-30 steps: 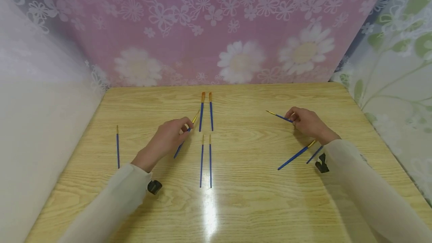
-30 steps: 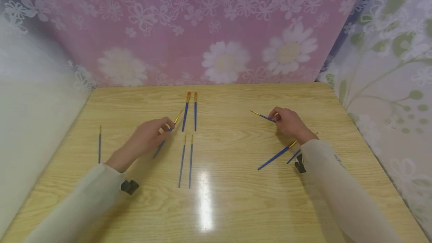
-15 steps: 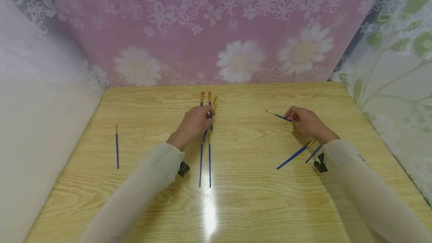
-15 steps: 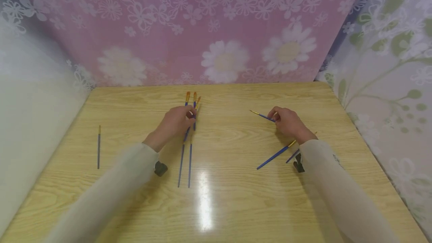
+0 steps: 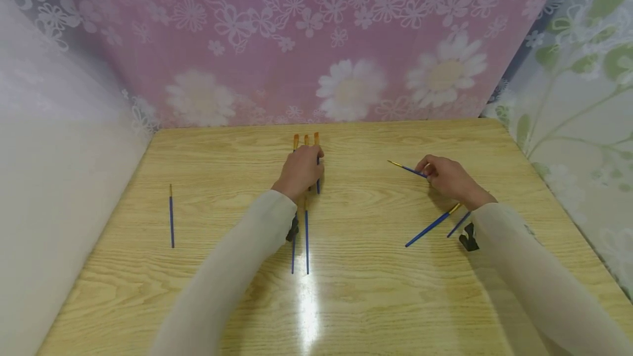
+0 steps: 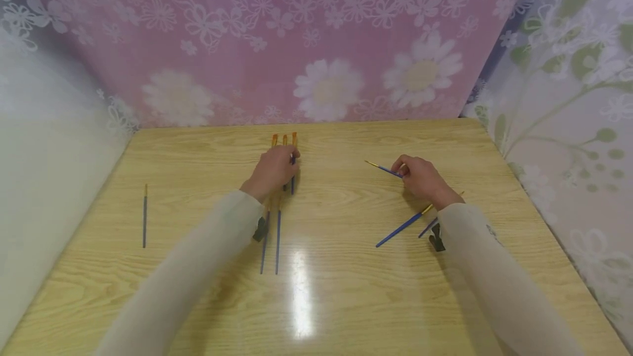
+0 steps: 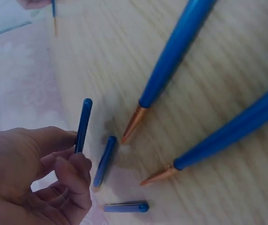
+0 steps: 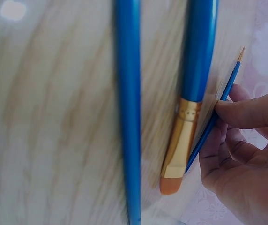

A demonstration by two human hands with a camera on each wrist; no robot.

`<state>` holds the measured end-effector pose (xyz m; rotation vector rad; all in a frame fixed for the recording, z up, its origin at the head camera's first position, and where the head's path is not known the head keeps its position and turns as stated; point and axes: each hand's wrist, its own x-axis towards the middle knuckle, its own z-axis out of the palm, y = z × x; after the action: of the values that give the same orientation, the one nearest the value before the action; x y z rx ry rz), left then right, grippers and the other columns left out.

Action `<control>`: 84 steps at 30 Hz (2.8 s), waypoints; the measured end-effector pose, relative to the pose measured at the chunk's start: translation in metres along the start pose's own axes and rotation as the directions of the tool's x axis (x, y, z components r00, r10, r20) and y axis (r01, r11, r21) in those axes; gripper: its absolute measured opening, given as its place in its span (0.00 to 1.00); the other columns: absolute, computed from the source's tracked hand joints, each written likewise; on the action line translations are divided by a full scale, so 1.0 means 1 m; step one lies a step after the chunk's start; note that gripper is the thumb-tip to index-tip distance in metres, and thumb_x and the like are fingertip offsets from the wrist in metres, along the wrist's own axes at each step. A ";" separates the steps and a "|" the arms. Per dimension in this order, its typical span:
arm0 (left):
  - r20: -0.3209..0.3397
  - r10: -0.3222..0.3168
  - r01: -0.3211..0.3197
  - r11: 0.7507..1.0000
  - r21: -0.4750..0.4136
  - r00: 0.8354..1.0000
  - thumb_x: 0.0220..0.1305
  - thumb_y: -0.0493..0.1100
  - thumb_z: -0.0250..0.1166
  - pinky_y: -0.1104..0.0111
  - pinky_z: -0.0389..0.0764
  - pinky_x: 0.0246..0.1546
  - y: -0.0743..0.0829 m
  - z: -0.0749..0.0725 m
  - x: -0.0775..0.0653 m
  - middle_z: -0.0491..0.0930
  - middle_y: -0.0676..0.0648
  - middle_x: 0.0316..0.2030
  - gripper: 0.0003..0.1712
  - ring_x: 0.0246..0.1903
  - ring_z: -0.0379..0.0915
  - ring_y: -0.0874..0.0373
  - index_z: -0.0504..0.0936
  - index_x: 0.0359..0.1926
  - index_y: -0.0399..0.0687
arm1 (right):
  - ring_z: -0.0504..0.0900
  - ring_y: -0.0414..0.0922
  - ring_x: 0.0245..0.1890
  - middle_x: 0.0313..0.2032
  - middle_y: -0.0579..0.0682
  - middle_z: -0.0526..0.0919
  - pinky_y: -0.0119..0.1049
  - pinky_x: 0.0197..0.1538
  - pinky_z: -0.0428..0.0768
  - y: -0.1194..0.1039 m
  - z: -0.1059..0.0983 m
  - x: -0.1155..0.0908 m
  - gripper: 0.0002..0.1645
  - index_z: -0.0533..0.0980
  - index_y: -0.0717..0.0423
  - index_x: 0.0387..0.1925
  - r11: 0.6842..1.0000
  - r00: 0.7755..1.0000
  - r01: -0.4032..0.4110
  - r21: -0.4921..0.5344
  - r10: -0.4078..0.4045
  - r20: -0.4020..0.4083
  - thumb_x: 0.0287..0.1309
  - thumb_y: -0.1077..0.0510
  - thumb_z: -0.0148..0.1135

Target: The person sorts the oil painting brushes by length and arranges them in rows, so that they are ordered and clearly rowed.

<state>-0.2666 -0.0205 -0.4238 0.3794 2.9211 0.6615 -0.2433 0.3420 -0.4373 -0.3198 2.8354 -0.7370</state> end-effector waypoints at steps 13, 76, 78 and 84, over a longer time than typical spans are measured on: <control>0.015 -0.032 0.029 0.989 0.148 0.999 0.84 0.47 0.60 0.54 0.87 0.51 0.000 0.006 0.009 0.80 0.41 0.63 0.18 0.54 0.83 0.45 0.81 0.68 0.49 | 0.81 0.67 0.55 0.53 0.71 0.83 0.66 0.60 0.78 -0.001 0.000 0.000 0.17 0.77 0.66 0.58 1.000 1.000 -0.002 -0.009 0.002 -0.005 0.74 0.75 0.50; -0.072 -0.104 0.106 0.994 0.021 0.992 0.82 0.49 0.57 0.63 0.74 0.24 -0.181 -0.065 -0.122 0.87 0.42 0.42 0.13 0.27 0.76 0.52 0.83 0.52 0.48 | 0.81 0.65 0.52 0.52 0.70 0.83 0.61 0.57 0.79 -0.002 -0.001 -0.001 0.18 0.77 0.66 0.58 1.000 1.000 -0.004 -0.013 0.004 0.002 0.74 0.74 0.50; -0.076 -0.124 0.126 0.992 0.026 0.989 0.81 0.49 0.56 0.63 0.74 0.23 -0.191 -0.069 -0.129 0.87 0.40 0.43 0.14 0.27 0.76 0.52 0.83 0.53 0.47 | 0.81 0.65 0.53 0.53 0.70 0.82 0.61 0.56 0.79 -0.002 -0.001 -0.001 0.18 0.77 0.66 0.59 1.000 1.000 -0.007 -0.006 0.007 0.005 0.74 0.74 0.50; -0.080 -0.178 0.182 0.982 0.045 0.981 0.81 0.50 0.54 0.63 0.74 0.21 -0.217 -0.080 -0.149 0.88 0.37 0.47 0.17 0.26 0.78 0.53 0.82 0.54 0.46 | 0.81 0.65 0.54 0.54 0.70 0.82 0.62 0.57 0.79 -0.004 -0.001 -0.002 0.18 0.77 0.66 0.60 1.000 1.000 -0.019 0.008 0.019 0.014 0.75 0.73 0.50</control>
<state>-0.1844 -0.2823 -0.4377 0.0937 3.0019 0.5867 -0.2410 0.3398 -0.4345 -0.2952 2.8178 -0.7390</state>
